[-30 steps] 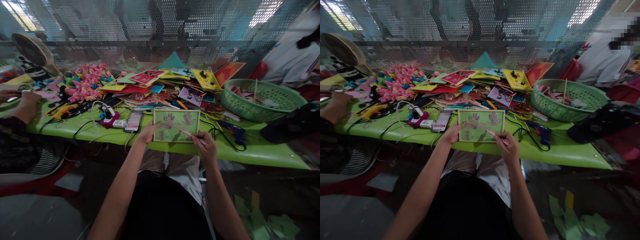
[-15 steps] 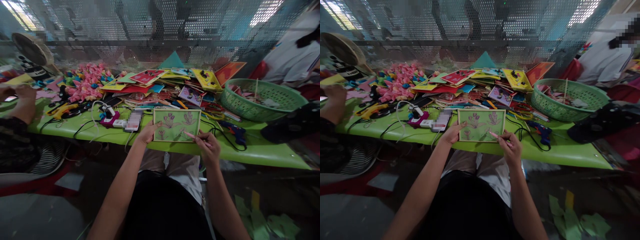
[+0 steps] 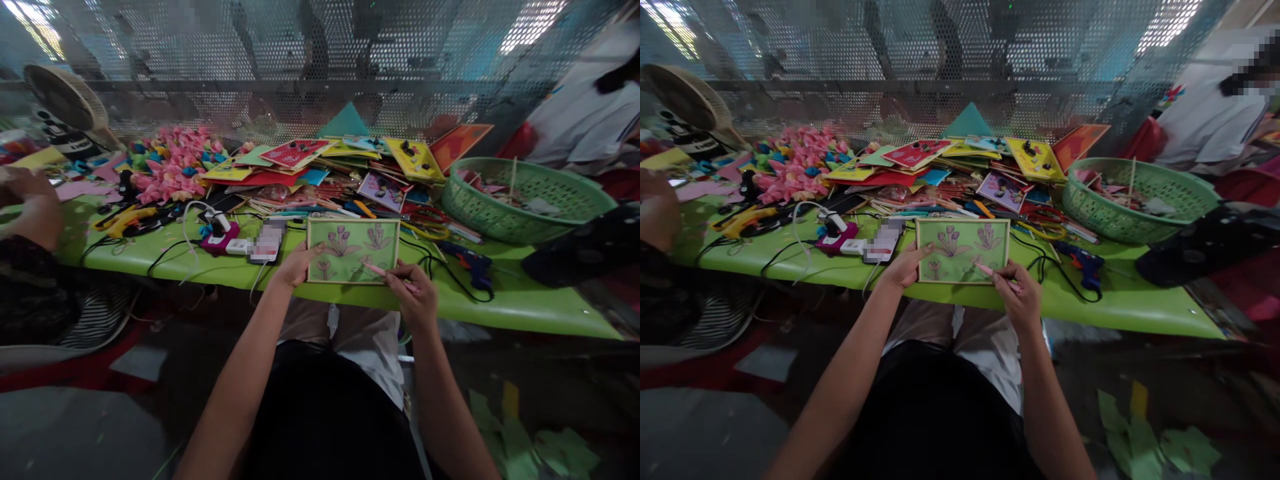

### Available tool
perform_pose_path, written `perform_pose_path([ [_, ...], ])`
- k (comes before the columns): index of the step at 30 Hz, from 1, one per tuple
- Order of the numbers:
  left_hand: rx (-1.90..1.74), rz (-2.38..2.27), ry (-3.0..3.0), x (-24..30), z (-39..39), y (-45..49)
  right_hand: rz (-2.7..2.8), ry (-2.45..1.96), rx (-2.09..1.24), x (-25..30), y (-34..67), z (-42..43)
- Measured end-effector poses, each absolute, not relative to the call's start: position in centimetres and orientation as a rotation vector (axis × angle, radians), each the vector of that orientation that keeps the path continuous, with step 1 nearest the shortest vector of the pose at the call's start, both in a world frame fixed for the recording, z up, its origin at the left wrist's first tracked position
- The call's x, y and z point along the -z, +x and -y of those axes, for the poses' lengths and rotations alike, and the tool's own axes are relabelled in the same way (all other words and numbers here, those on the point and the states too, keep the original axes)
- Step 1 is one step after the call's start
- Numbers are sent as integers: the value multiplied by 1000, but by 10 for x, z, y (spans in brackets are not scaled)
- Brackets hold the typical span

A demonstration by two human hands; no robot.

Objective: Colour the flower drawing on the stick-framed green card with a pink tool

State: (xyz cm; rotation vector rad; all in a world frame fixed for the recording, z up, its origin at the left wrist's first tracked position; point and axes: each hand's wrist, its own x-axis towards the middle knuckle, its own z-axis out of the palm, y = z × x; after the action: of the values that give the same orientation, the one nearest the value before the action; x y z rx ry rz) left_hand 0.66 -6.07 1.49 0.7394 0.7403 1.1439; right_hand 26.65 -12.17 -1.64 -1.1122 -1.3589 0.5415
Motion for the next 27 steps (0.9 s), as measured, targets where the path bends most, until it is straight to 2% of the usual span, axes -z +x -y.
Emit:
perform_pose_path([
  [27, -1140, -776, 753, -15, 61, 6, 1372, -1131, -533, 10, 263, 123],
])
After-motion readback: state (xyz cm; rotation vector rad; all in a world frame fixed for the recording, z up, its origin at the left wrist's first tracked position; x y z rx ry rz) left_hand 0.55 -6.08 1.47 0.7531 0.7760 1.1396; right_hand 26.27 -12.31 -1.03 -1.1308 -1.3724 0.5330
